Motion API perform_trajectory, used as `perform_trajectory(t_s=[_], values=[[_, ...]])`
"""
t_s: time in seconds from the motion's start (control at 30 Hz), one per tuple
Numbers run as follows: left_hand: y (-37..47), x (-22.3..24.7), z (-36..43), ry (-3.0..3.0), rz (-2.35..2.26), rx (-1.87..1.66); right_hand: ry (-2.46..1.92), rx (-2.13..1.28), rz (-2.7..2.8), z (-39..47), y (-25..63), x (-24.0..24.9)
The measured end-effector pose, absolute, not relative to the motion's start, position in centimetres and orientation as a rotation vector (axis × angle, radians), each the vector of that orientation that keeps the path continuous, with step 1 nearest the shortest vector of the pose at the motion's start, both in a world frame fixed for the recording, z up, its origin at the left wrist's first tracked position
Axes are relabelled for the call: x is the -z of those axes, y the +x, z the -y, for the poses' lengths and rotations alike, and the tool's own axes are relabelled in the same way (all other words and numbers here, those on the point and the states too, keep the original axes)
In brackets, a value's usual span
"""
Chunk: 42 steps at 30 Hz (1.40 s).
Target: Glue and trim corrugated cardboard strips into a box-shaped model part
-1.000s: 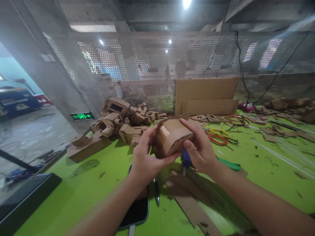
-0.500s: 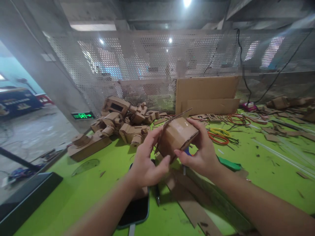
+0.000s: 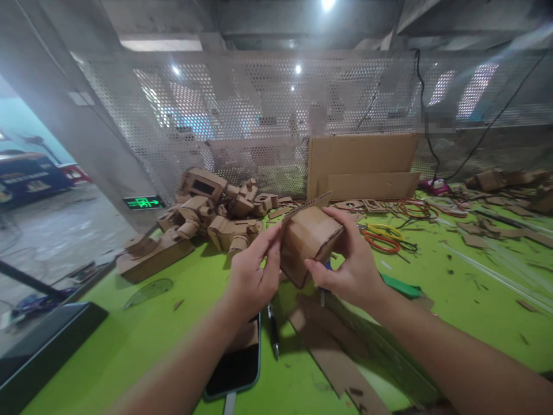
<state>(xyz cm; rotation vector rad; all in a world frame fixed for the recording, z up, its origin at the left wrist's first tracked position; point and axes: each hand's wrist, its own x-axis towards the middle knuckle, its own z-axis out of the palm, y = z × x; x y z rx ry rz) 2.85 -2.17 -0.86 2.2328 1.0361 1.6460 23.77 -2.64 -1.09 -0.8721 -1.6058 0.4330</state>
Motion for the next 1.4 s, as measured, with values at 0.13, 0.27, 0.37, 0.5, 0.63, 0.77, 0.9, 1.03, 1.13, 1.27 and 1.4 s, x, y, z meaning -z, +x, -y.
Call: perform_trajectory(t_s=[0.13,0.27,0.37,0.5,0.63,0.77,0.9,1.03,1.13,1.27,1.4], values=[[2.8,0.9,2.0,2.168,-0.981,-1.614,-0.869,-0.425,1.616,2.6,23.8,1.1],[2.9,1.0,2.1,2.08,-0.928,-1.608,-0.852,-0.405,1.629,2.6,23.9,1.0],[3.0,1.1,2.2,2.063,-0.908,-1.616,-0.843,-0.402,1.628,2.6,23.9,1.0],[3.1,1.2,2.2,2.026,-0.89,-1.612,-0.835,-0.388,1.628,2.6,23.9,1.0],[3.1,1.3,2.5,1.96,-0.785,-1.557,-0.836,-0.379,1.633,2.7,23.8,0.9],[3.5,1.4,2.9,2.093,-0.739,-1.492,-0.833,-0.362,1.643,2.7,23.8,1.0],[4.5,1.6,3.1,2.062,-0.851,-1.514,-0.853,-0.388,1.658,2.7,23.6,1.3],[4.7,1.4,2.9,1.877,-0.947,-1.535,-0.864,-0.421,1.683,2.7,23.7,1.4],[3.8,0.6,1.9,1.602,-0.861,-1.491,-0.77,-0.471,1.66,2.2,24.2,0.9],[2.2,-0.8,0.4,1.194,-0.787,-1.582,-0.809,-0.311,1.519,0.5,25.6,0.5],[1.6,-2.0,-0.2,0.888,-0.751,-1.674,-0.936,-0.242,1.623,-0.5,26.4,0.5]])
